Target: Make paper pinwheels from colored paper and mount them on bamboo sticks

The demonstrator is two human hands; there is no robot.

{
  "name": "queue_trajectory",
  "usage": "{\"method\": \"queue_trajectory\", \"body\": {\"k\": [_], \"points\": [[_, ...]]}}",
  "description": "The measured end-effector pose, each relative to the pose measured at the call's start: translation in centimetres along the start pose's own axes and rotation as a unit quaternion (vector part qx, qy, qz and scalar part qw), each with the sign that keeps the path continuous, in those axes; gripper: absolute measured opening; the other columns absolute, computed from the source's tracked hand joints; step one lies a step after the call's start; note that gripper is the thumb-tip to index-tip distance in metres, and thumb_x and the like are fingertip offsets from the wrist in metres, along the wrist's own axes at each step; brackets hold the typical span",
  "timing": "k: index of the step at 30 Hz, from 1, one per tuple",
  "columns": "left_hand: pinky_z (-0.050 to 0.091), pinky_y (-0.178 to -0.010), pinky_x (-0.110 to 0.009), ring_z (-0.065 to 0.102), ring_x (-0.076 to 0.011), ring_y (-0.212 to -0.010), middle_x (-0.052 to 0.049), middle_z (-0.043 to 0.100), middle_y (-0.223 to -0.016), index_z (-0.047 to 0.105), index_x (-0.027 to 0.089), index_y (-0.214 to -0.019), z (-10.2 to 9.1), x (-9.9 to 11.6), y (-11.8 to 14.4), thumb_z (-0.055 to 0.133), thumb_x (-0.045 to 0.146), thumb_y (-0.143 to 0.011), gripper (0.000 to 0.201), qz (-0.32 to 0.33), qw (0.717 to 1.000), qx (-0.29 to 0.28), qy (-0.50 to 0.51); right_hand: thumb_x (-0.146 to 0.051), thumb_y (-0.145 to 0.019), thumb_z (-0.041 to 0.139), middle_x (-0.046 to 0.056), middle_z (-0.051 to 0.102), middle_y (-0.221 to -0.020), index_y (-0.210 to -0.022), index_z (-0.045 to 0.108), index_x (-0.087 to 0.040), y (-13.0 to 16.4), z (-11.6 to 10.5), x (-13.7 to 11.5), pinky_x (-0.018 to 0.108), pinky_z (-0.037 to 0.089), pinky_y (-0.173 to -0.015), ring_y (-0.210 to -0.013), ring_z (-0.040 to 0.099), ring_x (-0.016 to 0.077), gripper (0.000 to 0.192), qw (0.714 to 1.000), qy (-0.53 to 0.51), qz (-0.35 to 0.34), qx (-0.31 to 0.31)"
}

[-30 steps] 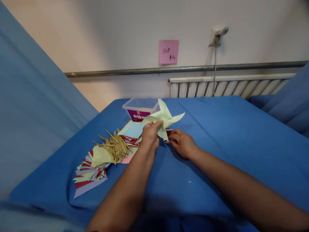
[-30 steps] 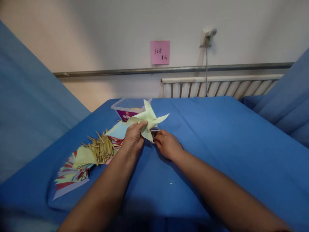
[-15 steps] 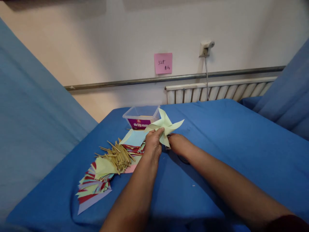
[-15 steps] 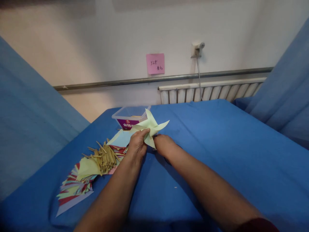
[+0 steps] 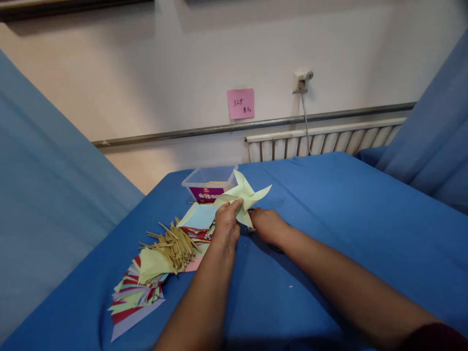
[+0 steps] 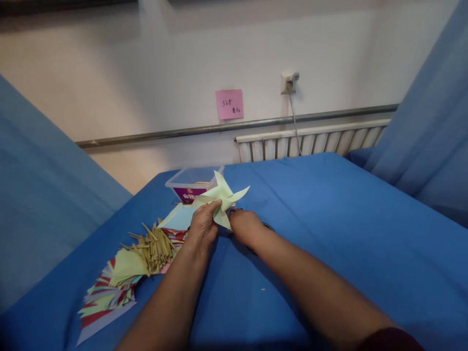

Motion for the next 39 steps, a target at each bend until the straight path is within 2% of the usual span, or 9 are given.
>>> {"method": "queue_trajectory", "body": {"k": [6,10,13,18,27,39], "points": [[0.049,-0.051,-0.026,0.061,-0.0155,-0.048,-0.005,0.069,-0.059,0.066,0.008,-0.070,0.0,-0.2,0.1,0.080,0.014,-0.046,0.028,0.001,1.000,-0.010,-0.010,-0.014,-0.085,0.051,0.017,0.068,-0.105,-0.107,0.062,-0.012,0.2,0.1,1.3,0.030,0.043,-0.071,-0.089,0.066,0.0263,0.025,0.998,-0.038,0.040,0.044],[0.051,-0.056,-0.026,0.062,-0.0155,-0.051,-0.006,0.070,-0.061,0.067,0.007,-0.071,-0.1,-0.3,0.0,0.080,0.014,-0.048,0.027,0.008,1.000,-0.011,-0.017,-0.023,-0.092,0.045,0.012,0.071,-0.093,-0.096,0.061,-0.015,0.8,-0.5,4.3,0.027,0.040,-0.065,-0.083,0.064,0.0210,0.019,0.991,-0.073,0.092,0.067],[0.052,-0.057,-0.026,0.064,-0.0158,-0.053,-0.006,0.070,-0.063,0.068,0.007,-0.070,-0.1,-0.3,-0.1,0.079,0.012,-0.049,0.025,0.013,1.000,-0.011,-0.013,-0.026,-0.093,0.047,0.006,0.071,-0.086,-0.092,0.060,-0.017,1.5,-0.6,7.3,0.024,0.037,-0.059,-0.073,0.062,0.0159,0.017,0.987,-0.093,0.118,0.060],[0.052,-0.057,-0.027,0.064,-0.0161,-0.053,-0.007,0.070,-0.063,0.068,0.008,-0.068,-0.1,-0.5,-0.1,0.078,0.012,-0.051,0.021,0.003,1.000,-0.015,-0.022,-0.026,-0.088,0.055,0.004,0.070,-0.082,-0.087,0.063,-0.018,2.6,0.2,10.3,0.024,0.033,-0.058,-0.070,0.058,0.0149,0.012,0.989,-0.090,0.112,0.025],[0.053,-0.056,-0.027,0.065,-0.0173,-0.054,-0.008,0.072,-0.066,0.068,0.009,-0.073,0.3,-1.4,0.2,0.079,0.016,-0.051,0.025,-0.009,0.999,-0.009,-0.045,-0.024,-0.090,0.047,0.005,0.069,-0.083,-0.083,0.065,-0.018,3.8,-0.8,10.6,0.025,0.036,-0.065,-0.073,0.057,0.0158,0.020,0.996,-0.088,0.028,0.000],[0.052,-0.054,-0.028,0.065,-0.0185,-0.054,-0.011,0.072,-0.070,0.069,0.007,-0.076,0.4,-2.1,0.5,0.080,0.019,-0.050,0.030,-0.007,0.998,-0.019,-0.064,-0.020,-0.085,0.051,0.003,0.068,-0.081,-0.083,0.065,-0.019,3.9,-1.5,9.6,0.024,0.037,-0.065,-0.070,0.057,0.0152,0.015,0.991,-0.132,0.007,0.012]]}}
Point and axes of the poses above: each hand's wrist, its own y-axis away from the middle knuckle, its own z-axis out of the palm, x = y × z, the point moved 3 cm from there along -y, towards the middle knuckle
